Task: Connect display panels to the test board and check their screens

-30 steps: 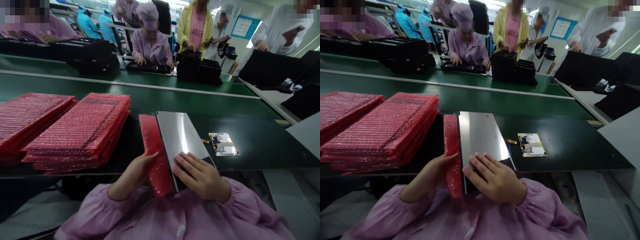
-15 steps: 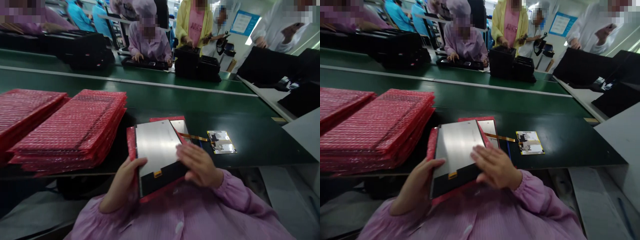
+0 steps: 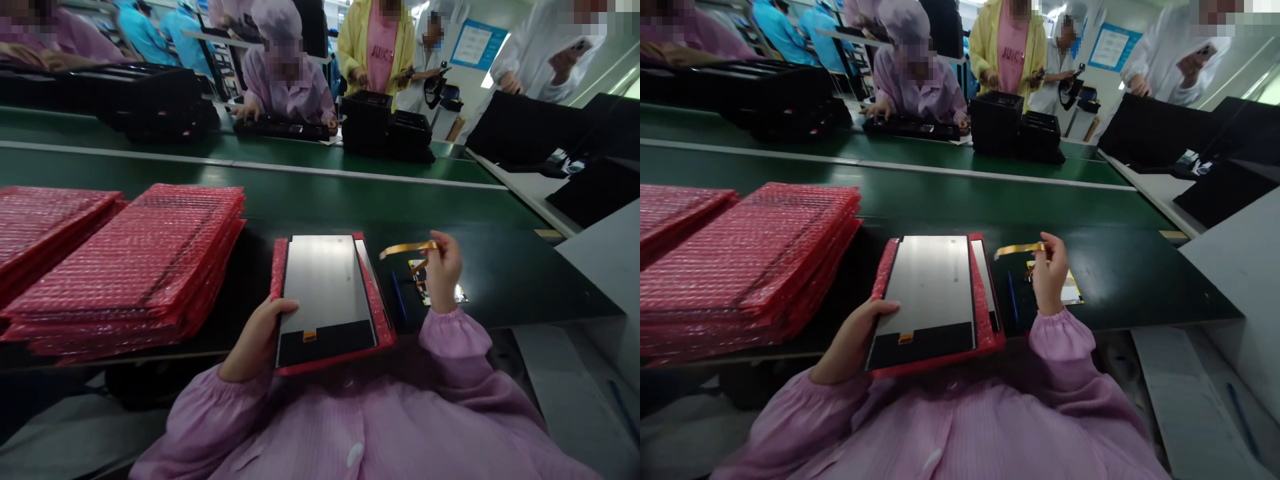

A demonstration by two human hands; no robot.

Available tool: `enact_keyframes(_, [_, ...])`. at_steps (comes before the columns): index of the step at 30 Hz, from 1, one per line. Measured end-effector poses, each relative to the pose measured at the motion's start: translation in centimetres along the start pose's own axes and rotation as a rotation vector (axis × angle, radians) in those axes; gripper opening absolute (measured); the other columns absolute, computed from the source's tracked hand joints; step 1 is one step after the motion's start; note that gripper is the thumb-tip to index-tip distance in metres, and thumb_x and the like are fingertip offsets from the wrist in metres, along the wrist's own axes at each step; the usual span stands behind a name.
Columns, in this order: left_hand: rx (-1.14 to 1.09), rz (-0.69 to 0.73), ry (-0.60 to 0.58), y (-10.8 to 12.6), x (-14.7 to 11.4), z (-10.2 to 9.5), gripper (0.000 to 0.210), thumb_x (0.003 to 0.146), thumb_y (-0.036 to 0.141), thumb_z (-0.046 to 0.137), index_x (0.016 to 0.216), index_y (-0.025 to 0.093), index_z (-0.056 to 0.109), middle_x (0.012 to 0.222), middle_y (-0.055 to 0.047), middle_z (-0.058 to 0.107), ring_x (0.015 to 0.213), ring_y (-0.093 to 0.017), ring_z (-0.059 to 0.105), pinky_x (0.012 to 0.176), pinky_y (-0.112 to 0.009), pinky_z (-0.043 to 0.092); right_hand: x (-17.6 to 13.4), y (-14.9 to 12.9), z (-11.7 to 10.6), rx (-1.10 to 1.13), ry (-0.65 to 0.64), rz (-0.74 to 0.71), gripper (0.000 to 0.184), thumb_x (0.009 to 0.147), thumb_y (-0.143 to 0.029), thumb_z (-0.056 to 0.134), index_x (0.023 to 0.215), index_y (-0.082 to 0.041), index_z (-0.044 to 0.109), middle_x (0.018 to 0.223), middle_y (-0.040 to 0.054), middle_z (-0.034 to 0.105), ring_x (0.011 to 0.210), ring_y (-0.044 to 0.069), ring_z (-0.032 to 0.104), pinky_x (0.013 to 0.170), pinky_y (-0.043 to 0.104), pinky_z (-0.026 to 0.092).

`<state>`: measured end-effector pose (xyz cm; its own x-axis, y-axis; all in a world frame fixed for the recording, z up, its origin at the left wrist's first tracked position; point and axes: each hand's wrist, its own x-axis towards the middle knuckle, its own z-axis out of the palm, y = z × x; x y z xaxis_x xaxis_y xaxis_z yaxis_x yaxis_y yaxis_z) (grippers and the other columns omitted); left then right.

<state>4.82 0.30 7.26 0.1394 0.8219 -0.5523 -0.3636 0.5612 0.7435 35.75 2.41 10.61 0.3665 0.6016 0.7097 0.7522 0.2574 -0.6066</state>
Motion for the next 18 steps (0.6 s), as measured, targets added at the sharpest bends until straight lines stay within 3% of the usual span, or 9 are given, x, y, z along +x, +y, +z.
enact_keyframes(3, [0.040,0.026,-0.053,-1.1,1.7,1.3,0.042,0.061,0.018,0.061,0.102,0.016,0.058,0.069,-0.001,0.063,0.054,-0.016,0.059,0.052,-0.027,0.054,-0.1,-1.1,-1.6,0.114,0.096,0.041,0.028,0.098,-0.031,0.043,0.112,-0.011,0.056,0.084,0.0053,0.059,0.072,0.014,0.060,0.069,0.028,0.051])
enact_keyframes(6, [0.116,0.097,-0.120,-2.0,2.6,1.8,0.040,0.066,0.023,0.064,0.105,0.014,0.061,0.081,-0.005,0.067,0.065,-0.019,0.063,0.064,-0.032,0.058,-1.4,-2.5,-2.4,0.145,0.048,-0.013,0.026,0.101,-0.030,0.044,0.112,-0.013,0.060,0.087,0.0053,0.064,0.076,0.013,0.062,0.071,0.027,0.052])
enact_keyframes(8, [0.175,0.228,-0.120,-2.3,2.6,1.6,0.048,0.070,0.027,0.069,0.116,0.016,0.060,0.108,-0.009,0.067,0.097,-0.022,0.065,0.094,-0.035,0.054,-2.4,-3.3,-2.5,0.088,-0.074,-0.113,0.026,0.102,-0.027,0.043,0.116,-0.015,0.062,0.099,0.0072,0.067,0.087,0.015,0.064,0.078,0.029,0.052])
enact_keyframes(10, [0.345,0.505,0.052,-2.5,2.3,1.3,0.063,0.073,0.032,0.071,0.132,0.018,0.054,0.135,-0.010,0.054,0.128,-0.025,0.048,0.116,-0.038,0.036,-3.3,-4.1,-2.3,-0.013,-0.243,-0.250,0.028,0.103,-0.023,0.041,0.122,-0.017,0.060,0.114,0.0091,0.065,0.105,0.018,0.062,0.091,0.035,0.050])
enact_keyframes(12, [0.512,0.777,0.195,-2.6,1.7,1.1,0.065,0.080,0.041,0.066,0.138,0.018,0.051,0.142,-0.012,0.046,0.131,-0.026,0.043,0.115,-0.040,0.034,-4.1,-4.7,-1.8,-0.102,-0.405,-0.401,0.032,0.102,-0.020,0.040,0.129,-0.018,0.057,0.129,0.0110,0.059,0.121,0.021,0.055,0.105,0.043,0.043])
enact_keyframes(13, [0.532,0.809,0.149,-2.6,1.4,1.2,0.063,0.084,0.049,0.059,0.137,0.015,0.052,0.138,-0.015,0.050,0.124,-0.026,0.049,0.106,-0.039,0.042,-4.5,-4.9,-1.5,-0.138,-0.474,-0.472,0.035,0.101,-0.018,0.039,0.132,-0.018,0.056,0.135,0.0122,0.054,0.127,0.023,0.050,0.109,0.047,0.039])
enact_keyframes(14, [0.494,0.742,0.008,-2.5,1.2,1.4,0.066,0.086,0.058,0.053,0.133,0.013,0.054,0.130,-0.017,0.056,0.112,-0.026,0.056,0.091,-0.037,0.050,-4.8,-5.1,-1.1,-0.167,-0.534,-0.536,0.038,0.100,-0.015,0.038,0.133,-0.018,0.056,0.139,0.0134,0.051,0.131,0.024,0.047,0.112,0.049,0.036])
enact_keyframes(16, [0.293,0.412,-0.373,-2.4,1.1,1.9,0.082,0.081,0.076,0.045,0.128,0.009,0.056,0.110,-0.018,0.065,0.090,-0.024,0.064,0.063,-0.029,0.051,-5.6,-5.4,-0.3,-0.221,-0.626,-0.630,0.042,0.097,-0.010,0.035,0.132,-0.016,0.059,0.143,0.0152,0.046,0.135,0.025,0.043,0.114,0.051,0.032])
enact_keyframes(18, [0.158,0.141,-0.559,-2.1,1.2,2.3,0.096,0.071,0.085,0.050,0.128,0.008,0.055,0.100,-0.017,0.068,0.079,-0.023,0.066,0.051,-0.024,0.049,-6.3,-5.6,0.2,-0.271,-0.678,-0.689,0.043,0.097,-0.007,0.033,0.128,-0.014,0.063,0.145,0.0170,0.045,0.137,0.027,0.041,0.114,0.053,0.031])
